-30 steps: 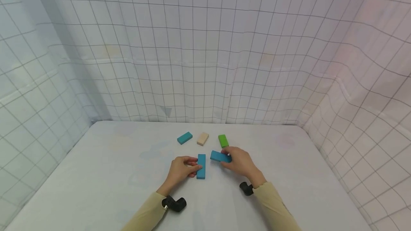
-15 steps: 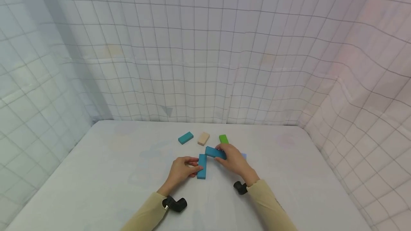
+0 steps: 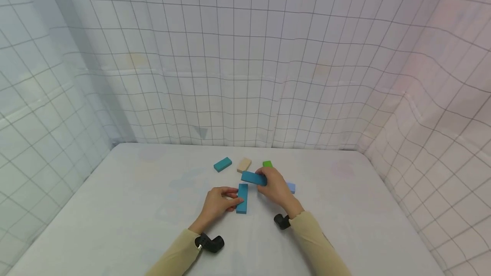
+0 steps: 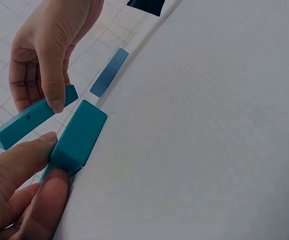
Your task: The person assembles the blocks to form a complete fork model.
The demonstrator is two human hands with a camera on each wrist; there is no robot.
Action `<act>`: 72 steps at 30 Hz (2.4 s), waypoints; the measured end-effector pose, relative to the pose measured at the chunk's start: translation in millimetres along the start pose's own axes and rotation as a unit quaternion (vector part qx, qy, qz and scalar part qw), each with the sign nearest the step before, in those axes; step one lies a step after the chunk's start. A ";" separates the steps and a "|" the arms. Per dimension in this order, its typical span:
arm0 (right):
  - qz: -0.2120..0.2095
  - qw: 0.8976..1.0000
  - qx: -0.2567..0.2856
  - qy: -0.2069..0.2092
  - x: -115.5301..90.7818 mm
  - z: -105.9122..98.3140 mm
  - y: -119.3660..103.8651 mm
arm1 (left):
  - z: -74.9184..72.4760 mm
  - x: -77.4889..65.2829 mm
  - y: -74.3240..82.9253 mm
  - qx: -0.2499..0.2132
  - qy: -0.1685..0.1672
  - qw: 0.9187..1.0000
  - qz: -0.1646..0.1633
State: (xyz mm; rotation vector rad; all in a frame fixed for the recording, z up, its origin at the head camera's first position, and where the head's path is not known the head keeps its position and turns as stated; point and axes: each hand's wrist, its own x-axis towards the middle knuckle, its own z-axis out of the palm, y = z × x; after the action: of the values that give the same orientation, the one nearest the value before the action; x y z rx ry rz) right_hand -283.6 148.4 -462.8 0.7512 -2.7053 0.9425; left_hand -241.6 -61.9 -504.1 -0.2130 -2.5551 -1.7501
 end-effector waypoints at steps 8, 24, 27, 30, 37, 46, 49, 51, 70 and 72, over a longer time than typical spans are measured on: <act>-0.006 1.000 0.011 -0.002 6.9 1.3 -2.6 | -0.5 -0.5 -0.9 -0.004 -0.002 1.000 -0.002; 0.006 1.000 0.002 0.028 19.5 6.8 1.2 | -0.3 -1.2 1.6 0.002 0.001 1.000 -0.005; 0.006 1.000 -0.006 0.022 22.7 6.8 3.0 | -0.2 -0.4 1.7 0.001 0.001 1.000 -0.006; 0.006 1.000 -0.016 0.015 26.2 7.4 4.3 | 0.1 0.8 1.7 -0.002 0.003 1.000 -0.012; -0.006 0.999 -0.029 -0.017 28.1 11.1 5.3 | 1.9 -0.2 1.7 0.002 0.011 1.000 -0.009; -0.018 0.998 -0.036 -0.050 29.2 14.2 5.0 | 1.8 -2.8 1.9 0.011 0.018 1.000 0.008; -0.026 0.997 -0.043 -0.062 30.2 15.0 4.9 | 1.6 -2.7 1.5 0.011 0.018 1.000 0.008; -0.029 0.996 -0.047 -0.070 30.7 15.3 5.1 | 1.9 -2.2 1.0 0.011 0.018 1.000 0.008; -0.049 0.992 -0.063 -0.101 32.3 21.2 1.0 | 3.0 -1.1 0.9 0.013 0.019 1.000 -0.001; -0.050 0.992 -0.063 -0.101 33.0 21.2 0.7 | 3.0 -0.3 0.8 0.011 0.022 1.000 -0.002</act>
State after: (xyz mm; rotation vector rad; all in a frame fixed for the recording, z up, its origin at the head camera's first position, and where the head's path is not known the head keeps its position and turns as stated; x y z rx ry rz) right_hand -312.4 122.4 -469.1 0.9937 -2.8334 0.6988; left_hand -241.0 -58.9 -504.5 -0.1679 -2.5449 -1.7070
